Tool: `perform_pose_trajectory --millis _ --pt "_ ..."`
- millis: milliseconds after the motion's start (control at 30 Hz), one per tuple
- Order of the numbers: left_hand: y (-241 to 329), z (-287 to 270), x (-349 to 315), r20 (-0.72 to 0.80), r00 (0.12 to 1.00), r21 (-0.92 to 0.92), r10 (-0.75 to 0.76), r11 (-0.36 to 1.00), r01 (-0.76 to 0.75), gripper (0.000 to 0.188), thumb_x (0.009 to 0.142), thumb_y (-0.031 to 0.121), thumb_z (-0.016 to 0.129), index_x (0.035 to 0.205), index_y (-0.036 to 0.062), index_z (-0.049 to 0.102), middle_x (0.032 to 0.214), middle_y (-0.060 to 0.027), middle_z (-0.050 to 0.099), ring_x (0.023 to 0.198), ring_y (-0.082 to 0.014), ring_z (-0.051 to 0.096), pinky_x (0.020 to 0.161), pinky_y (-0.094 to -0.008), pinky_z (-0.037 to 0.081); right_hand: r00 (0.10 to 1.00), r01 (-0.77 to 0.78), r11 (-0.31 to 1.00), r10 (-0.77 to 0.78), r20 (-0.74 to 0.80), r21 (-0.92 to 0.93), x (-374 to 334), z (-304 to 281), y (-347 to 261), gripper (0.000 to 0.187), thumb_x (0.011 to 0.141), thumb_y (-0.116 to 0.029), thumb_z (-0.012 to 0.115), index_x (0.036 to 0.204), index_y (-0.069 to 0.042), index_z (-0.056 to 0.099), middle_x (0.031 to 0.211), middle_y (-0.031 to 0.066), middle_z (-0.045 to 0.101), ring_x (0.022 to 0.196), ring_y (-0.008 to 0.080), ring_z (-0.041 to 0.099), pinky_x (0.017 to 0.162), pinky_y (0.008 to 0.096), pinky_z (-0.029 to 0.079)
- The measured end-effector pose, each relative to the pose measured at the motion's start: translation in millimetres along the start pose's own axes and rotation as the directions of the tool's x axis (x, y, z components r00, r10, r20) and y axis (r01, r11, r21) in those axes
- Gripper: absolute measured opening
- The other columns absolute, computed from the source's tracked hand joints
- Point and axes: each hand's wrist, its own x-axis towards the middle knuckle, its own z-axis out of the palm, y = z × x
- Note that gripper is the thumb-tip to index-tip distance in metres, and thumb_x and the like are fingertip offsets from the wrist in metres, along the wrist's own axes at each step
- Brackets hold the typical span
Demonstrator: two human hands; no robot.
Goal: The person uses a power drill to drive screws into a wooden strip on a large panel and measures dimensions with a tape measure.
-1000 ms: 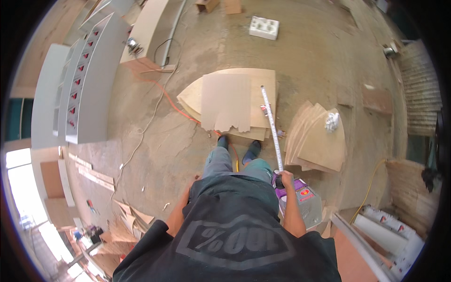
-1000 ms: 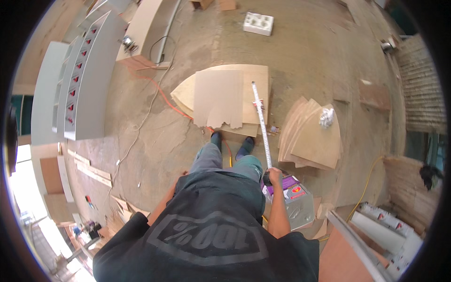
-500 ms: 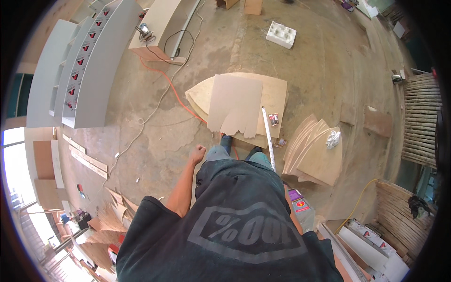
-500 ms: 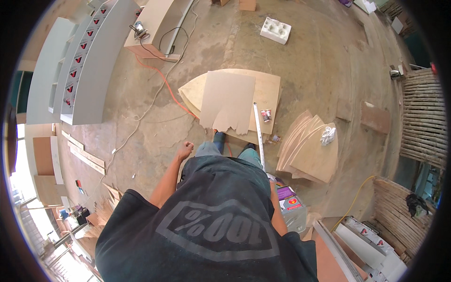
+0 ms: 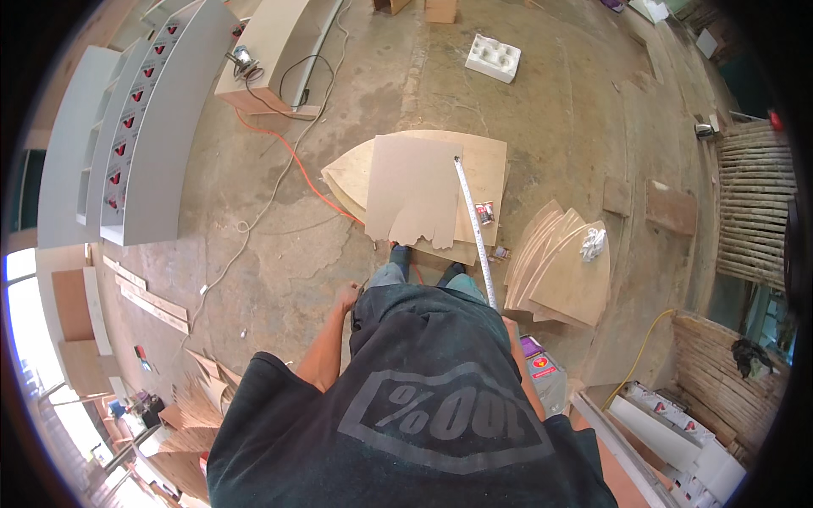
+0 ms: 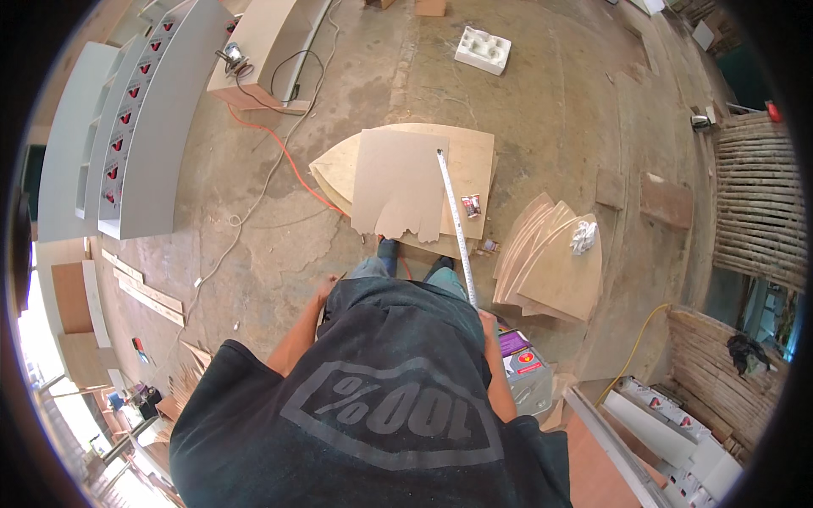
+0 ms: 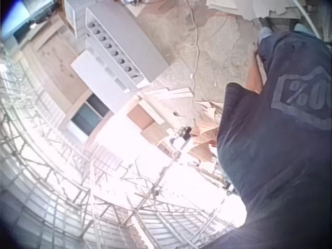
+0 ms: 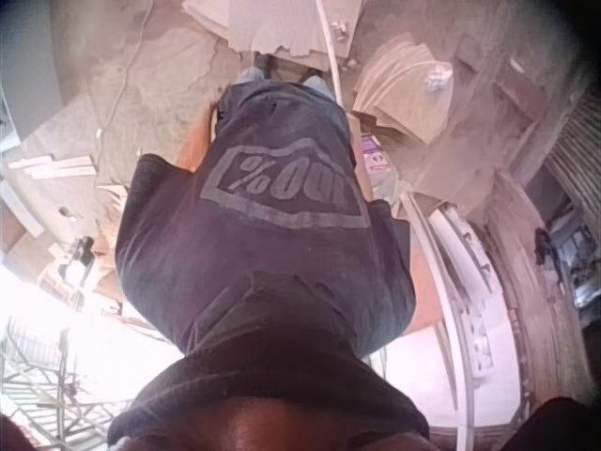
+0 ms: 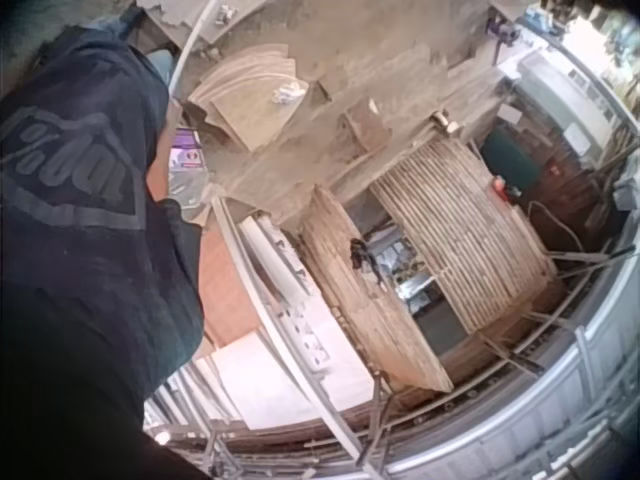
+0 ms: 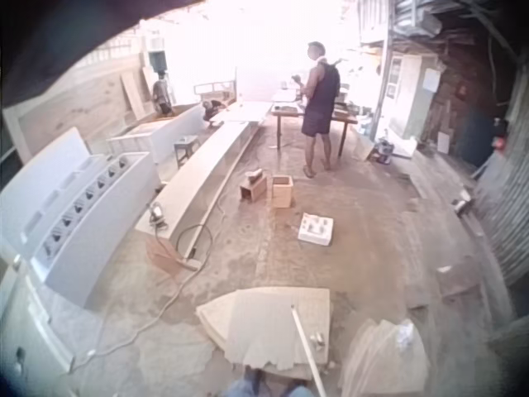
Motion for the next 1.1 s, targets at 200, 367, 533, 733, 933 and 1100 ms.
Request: perform_pose_trajectory --millis 200,367,533,733,933,1100 --pt "19.2 -6.2 25.9 -0.073 0.997 -0.163 -0.009 0.987 -0.003 0.035 0.093 0.037 0.061 0.104 0.0049 0.072 0.095 -0.0202 0.074 0.093 -0.0341 0.071 0.081 -0.0414 0.054 0.996 0.070 0.997 -0.068 -0.051 0.031 -3.9 6.1 9.8 0.033 0.089 -0.032 0.067 0.089 0.002 0.070 0.073 0.0210 0.063 0.070 0.0146 0.061 0.067 0.0382 0.049" --pt "11.0 -13.5 19.4 -0.072 0.997 -0.121 0.026 0.992 -0.035 0.034 0.093 0.034 0.061 0.102 0.0028 0.073 0.094 -0.0183 0.075 0.091 -0.0310 0.071 0.080 -0.0412 0.054 0.994 0.082 0.988 -0.071 -0.088 0.131 -9.4 18.2 4.9 0.031 0.089 -0.031 0.068 0.088 0.001 0.071 0.071 0.0200 0.063 0.070 0.0141 0.061 0.066 0.0374 0.049" --pt "37.4 -12.6 14.7 0.043 0.993 -0.032 0.108 0.994 -0.107 0.034 0.092 0.034 0.063 0.103 0.0029 0.073 0.094 -0.0181 0.075 0.089 -0.0286 0.072 0.079 -0.0407 0.054 0.991 0.053 0.999 -0.052 -0.125 0.008 -19.5 23.0 37.3 0.030 0.086 -0.032 0.070 0.090 -0.002 0.074 0.076 0.0228 0.068 0.074 0.0202 0.069 0.067 0.0389 0.051" --pt "-33.0 2.7 21.7 0.095 0.993 -0.260 0.064 0.965 -0.038 0.036 0.093 0.034 0.065 0.104 0.0005 0.072 0.091 -0.0163 0.074 0.086 -0.0252 0.070 0.077 -0.0380 0.053 0.991 -0.080 0.995 0.085 -0.103 0.056 -25.8 32.6 14.1 0.032 0.086 -0.033 0.070 0.092 -0.002 0.074 0.080 0.0241 0.069 0.078 0.0238 0.072 0.067 0.0401 0.052" --pt "8.2 -8.8 10.5 0.127 0.985 -0.191 0.112 0.978 -0.087 0.031 0.094 0.030 0.066 0.102 0.0001 0.071 0.090 -0.0139 0.074 0.085 -0.0216 0.069 0.075 -0.0365 0.052 0.979 -0.162 0.987 0.160 -0.125 -0.006 -37.1 40.0 28.7 0.035 0.085 -0.036 0.070 0.095 -0.004 0.075 0.087 0.0250 0.070 0.085 0.0295 0.074 0.069 0.0415 0.052" --pt "41.0 -27.4 18.0 0.135 0.983 -0.057 0.125 0.991 -0.119 0.026 0.094 0.026 0.066 0.100 0.0004 0.070 0.087 -0.0119 0.073 0.081 -0.0202 0.067 0.072 -0.0363 0.052 0.968 -0.197 0.980 0.200 -0.152 0.038 -47.0 47.1 29.0 0.033 0.084 -0.036 0.067 0.093 -0.004 0.072 0.085 0.0237 0.068 0.084 0.0327 0.072 0.068 0.0423 0.051"
